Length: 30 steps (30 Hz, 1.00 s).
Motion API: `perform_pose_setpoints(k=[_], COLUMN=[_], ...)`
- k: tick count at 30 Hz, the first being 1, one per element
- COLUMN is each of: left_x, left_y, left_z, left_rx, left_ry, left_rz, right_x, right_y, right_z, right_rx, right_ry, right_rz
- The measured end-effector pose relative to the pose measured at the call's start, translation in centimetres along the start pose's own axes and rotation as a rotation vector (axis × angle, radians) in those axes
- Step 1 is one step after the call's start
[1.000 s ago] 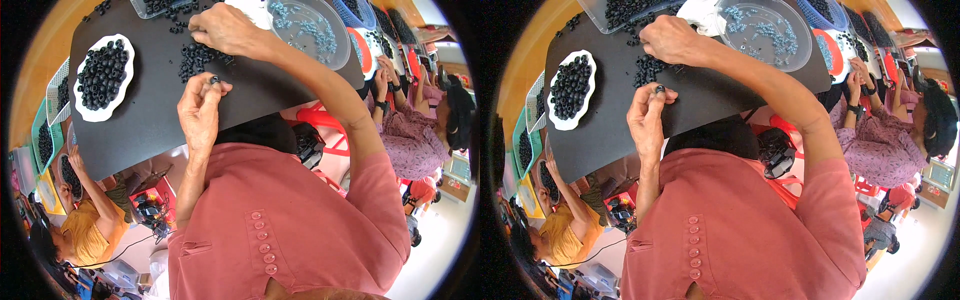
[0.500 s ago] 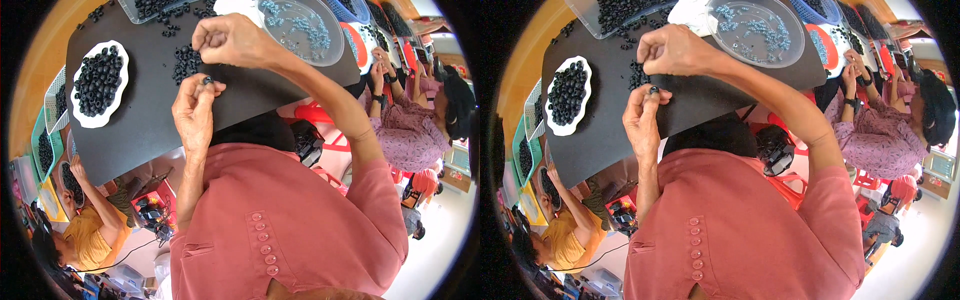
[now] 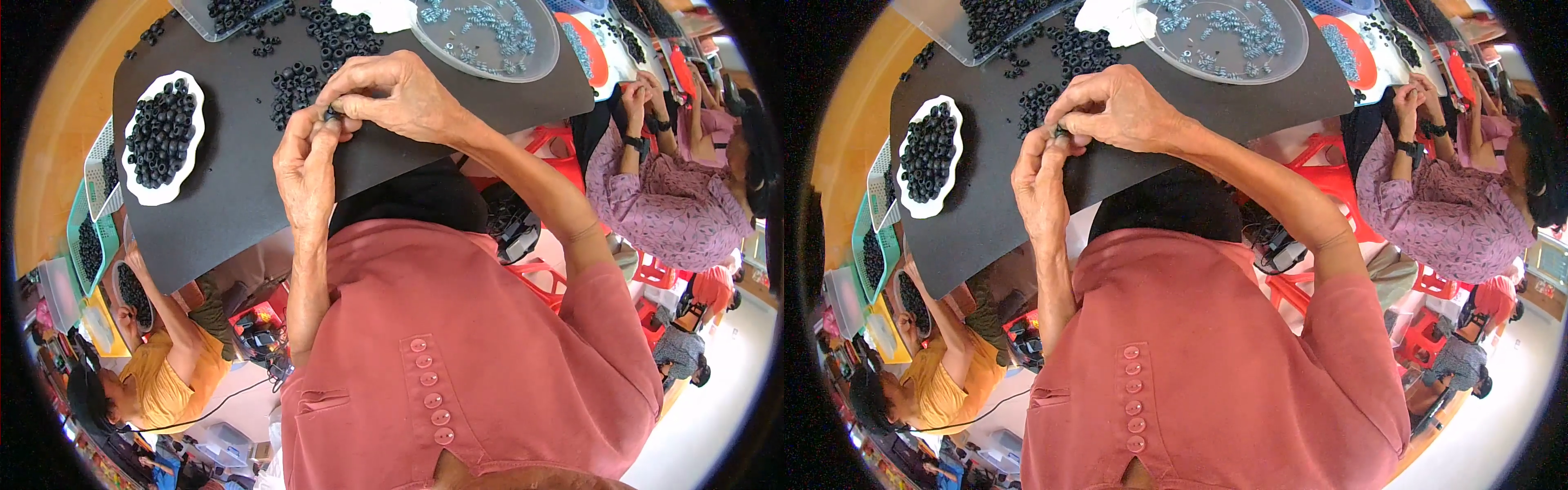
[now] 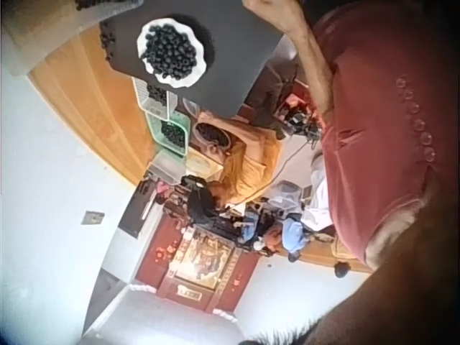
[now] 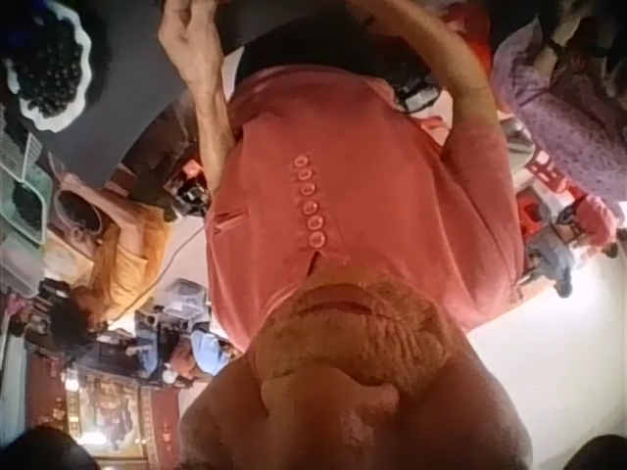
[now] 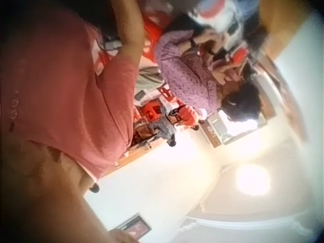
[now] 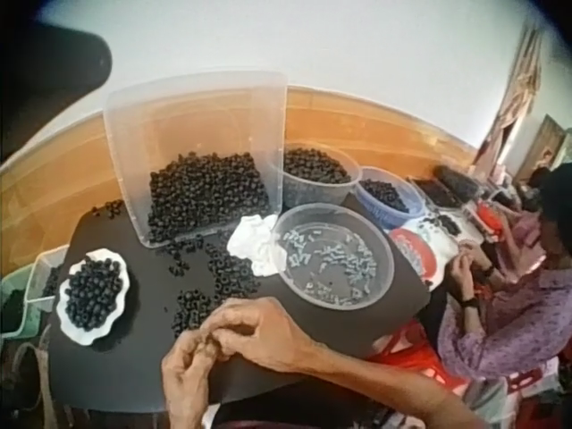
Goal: The person repeatedly picks up small black rubber components and metal springs by hand, inserting the springs into the rubber components.
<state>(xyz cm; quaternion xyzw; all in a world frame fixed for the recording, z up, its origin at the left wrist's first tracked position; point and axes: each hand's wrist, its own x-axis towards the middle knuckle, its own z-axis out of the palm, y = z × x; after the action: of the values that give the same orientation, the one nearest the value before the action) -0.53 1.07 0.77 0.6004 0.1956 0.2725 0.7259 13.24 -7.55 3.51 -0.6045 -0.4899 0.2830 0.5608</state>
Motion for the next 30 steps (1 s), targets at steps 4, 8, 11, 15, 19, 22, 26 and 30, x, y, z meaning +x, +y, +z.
perform_pose_setpoints(k=[4,8,11,15,19,22,26,30], left_x=[0.2,0.0,0.1,0.1,0.2,0.3,0.8,1.0], left_y=[-0.4,-0.2,-0.4,-0.8,-0.6,0.1,-0.6,-0.8], left_z=[-0.2,-0.1,-0.2,-0.4,-0.5,-0.3,-0.7,-1.1], left_rx=[-0.028,-0.007,0.029,0.104,0.153,0.127,-0.02,-0.162], left_ry=[-0.009,-0.017,-0.02,0.023,0.024,0.0,-0.043,-0.108], left_rz=[0.009,-0.002,0.026,0.017,0.022,0.006,-0.045,-0.124], right_x=[0.2,0.3,0.2,-0.1,0.0,0.0,0.3,-0.1], right_y=[0.4,0.5,0.6,0.5,0.5,0.6,1.2,0.9], right_z=[-0.2,0.0,0.1,0.6,0.7,0.5,-0.1,0.1], right_rx=[-0.115,-0.212,-0.196,-0.185,-0.25,-0.225,-0.325,-0.088], right_ry=[-0.011,0.001,0.02,0.084,0.099,0.089,0.051,-0.003], right_rz=[-0.091,-0.17,-0.177,-0.151,-0.192,-0.207,-0.375,-0.105])
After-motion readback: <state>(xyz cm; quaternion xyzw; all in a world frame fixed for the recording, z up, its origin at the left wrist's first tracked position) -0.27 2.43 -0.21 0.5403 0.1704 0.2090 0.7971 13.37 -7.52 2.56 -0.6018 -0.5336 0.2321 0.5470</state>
